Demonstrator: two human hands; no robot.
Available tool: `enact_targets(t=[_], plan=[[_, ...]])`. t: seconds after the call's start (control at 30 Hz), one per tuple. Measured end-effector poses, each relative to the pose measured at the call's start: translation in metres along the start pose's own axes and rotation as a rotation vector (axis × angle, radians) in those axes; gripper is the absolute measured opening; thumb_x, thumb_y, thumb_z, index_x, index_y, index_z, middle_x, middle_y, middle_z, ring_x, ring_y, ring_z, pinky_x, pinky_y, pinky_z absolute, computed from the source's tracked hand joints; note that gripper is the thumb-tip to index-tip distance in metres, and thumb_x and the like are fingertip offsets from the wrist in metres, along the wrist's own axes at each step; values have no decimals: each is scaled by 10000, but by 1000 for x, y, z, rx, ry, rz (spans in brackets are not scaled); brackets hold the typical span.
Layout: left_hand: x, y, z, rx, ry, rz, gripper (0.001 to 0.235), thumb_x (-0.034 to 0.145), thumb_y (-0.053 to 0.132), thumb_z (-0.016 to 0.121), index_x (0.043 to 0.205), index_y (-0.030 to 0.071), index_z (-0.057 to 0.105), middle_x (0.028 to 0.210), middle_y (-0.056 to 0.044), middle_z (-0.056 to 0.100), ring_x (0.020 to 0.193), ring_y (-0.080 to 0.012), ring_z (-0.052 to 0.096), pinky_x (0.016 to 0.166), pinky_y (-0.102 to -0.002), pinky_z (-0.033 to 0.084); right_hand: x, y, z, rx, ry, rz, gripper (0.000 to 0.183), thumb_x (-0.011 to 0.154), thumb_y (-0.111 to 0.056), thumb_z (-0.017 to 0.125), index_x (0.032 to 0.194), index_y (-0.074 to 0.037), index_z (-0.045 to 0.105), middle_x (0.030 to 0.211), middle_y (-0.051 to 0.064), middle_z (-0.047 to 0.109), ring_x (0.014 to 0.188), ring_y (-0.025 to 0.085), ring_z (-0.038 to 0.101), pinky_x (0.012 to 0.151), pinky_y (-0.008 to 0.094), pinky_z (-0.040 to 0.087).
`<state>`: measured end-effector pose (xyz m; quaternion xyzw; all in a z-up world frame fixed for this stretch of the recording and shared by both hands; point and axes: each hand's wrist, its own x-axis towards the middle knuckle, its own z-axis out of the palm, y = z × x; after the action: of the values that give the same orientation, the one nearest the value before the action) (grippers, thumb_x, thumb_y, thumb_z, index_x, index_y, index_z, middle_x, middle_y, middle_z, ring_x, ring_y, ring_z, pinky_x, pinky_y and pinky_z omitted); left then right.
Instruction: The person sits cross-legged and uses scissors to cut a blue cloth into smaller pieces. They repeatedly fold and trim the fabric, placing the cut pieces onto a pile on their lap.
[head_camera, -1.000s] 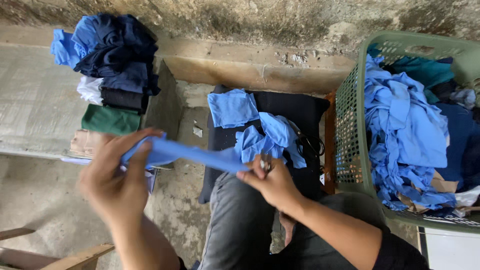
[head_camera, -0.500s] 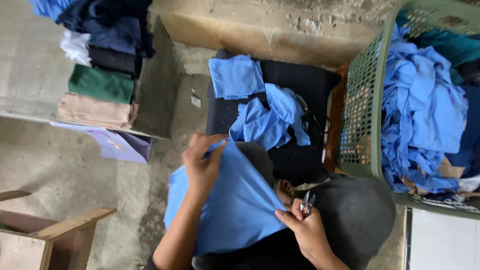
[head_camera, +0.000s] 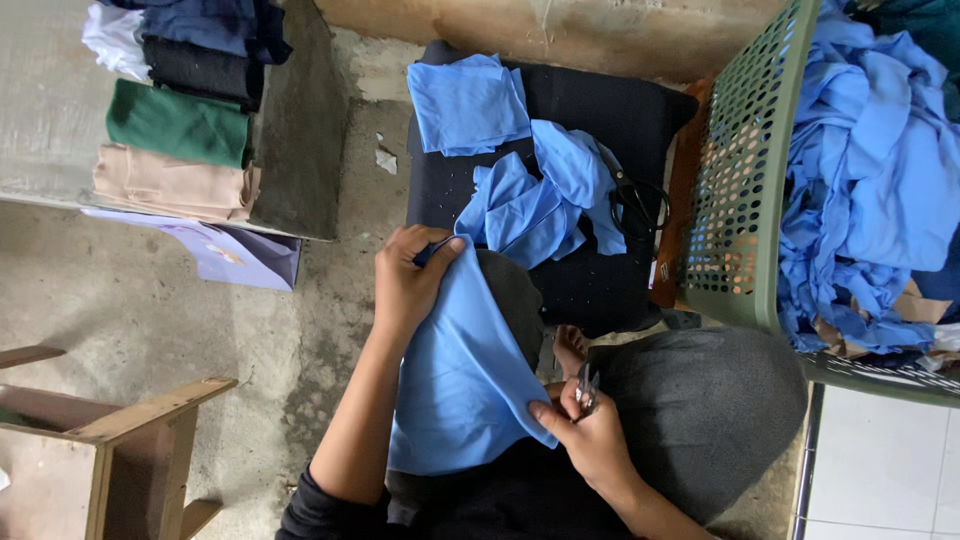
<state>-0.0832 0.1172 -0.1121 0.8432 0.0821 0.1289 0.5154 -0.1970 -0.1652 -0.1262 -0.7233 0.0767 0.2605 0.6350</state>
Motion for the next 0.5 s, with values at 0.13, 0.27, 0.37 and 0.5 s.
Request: enact_targets(t=[0.13, 0.27, 0.37, 0.5], plan=[[-9, 38, -13, 180, 133, 163, 90, 943, 176, 765, 909, 93, 772, 882, -27, 728, 904, -226, 594, 828, -362, 477, -6, -13, -2, -74, 58, -143, 522, 826, -88, 807, 650, -177, 324, 734, 62, 760, 822, 173, 767, 756, 316, 546], [-13, 70, -24, -139, 328, 270, 195, 1036, 183, 609, 943, 19, 659, 907, -105, 679, 889, -264, 652, 854, -373, 529, -11, -28, 0, -194, 82, -644, 460, 892, -20, 675, 652, -151, 305, 880, 39, 557, 537, 77, 425, 510, 222, 387], [-9, 67, -24, -158, 284, 332, 198, 1055, 129, 494, 962, 2, 615, 906, -137, 641, 851, -279, 646, 802, -377, 524, -3, -29, 5, -116, -81, -641, 369, 977, 43, 515, 734, -121, 290, 1266, 181, 732, 622, 122, 467, 564, 258, 396], [-5, 20, -19, -75, 94, 87, 221, 1075, 73, 440, 1024, 66, 655, 1039, -78, 716, 976, -228, 683, 863, -347, 499, 0, -28, 14, -170, -143, -501, 276, 1016, -6, 429, 762, -90, 359, 1356, 282, 667, 931, 178, 741, 720, 285, 489]])
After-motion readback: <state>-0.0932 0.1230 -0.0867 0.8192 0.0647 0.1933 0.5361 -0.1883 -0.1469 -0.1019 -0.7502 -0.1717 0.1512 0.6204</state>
